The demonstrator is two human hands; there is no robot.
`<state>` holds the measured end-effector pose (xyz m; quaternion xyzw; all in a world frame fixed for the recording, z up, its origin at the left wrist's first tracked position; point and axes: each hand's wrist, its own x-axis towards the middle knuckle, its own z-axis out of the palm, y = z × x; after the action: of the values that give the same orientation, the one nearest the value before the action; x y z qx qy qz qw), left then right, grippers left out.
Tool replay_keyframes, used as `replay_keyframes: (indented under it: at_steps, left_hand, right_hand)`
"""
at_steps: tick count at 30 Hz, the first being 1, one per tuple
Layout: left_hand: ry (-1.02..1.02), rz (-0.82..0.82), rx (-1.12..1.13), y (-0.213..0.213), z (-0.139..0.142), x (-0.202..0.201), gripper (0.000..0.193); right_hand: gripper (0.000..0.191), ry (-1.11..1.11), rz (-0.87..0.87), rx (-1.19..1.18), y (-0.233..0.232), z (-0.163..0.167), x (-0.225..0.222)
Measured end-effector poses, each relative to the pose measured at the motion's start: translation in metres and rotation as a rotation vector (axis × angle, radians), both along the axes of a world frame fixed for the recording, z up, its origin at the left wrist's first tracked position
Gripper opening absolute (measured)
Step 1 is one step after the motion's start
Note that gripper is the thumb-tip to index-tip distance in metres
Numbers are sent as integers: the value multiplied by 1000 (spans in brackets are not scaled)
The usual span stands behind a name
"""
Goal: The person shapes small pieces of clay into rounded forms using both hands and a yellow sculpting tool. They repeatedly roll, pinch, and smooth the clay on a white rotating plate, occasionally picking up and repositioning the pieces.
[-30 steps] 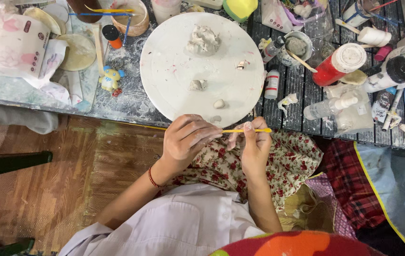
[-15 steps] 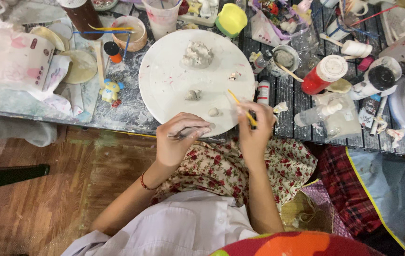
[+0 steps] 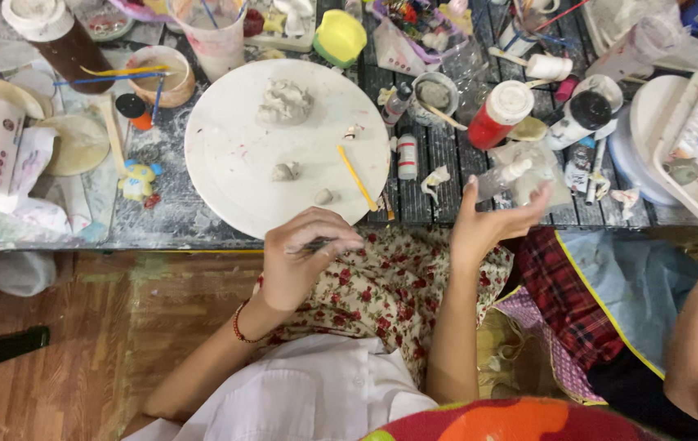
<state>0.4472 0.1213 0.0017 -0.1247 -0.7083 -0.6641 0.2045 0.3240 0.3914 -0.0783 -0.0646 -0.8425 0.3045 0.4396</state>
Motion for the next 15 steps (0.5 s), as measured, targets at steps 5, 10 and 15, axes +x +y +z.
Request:
replay_keyframes:
  at_steps: [5,10,15]
  left_hand:
    - [-35,-108,-9,20,5,-9,13]
    - [-113,-156,159,41,7,-27,9]
    - [-64,-185,220,60,8,-44,15]
  right_hand:
    - [91,-116,134,-94,20,-18,-17]
    - [88,38,395,-137,8,-10,22]
    - [96,-172,781,-539,-12,22,69]
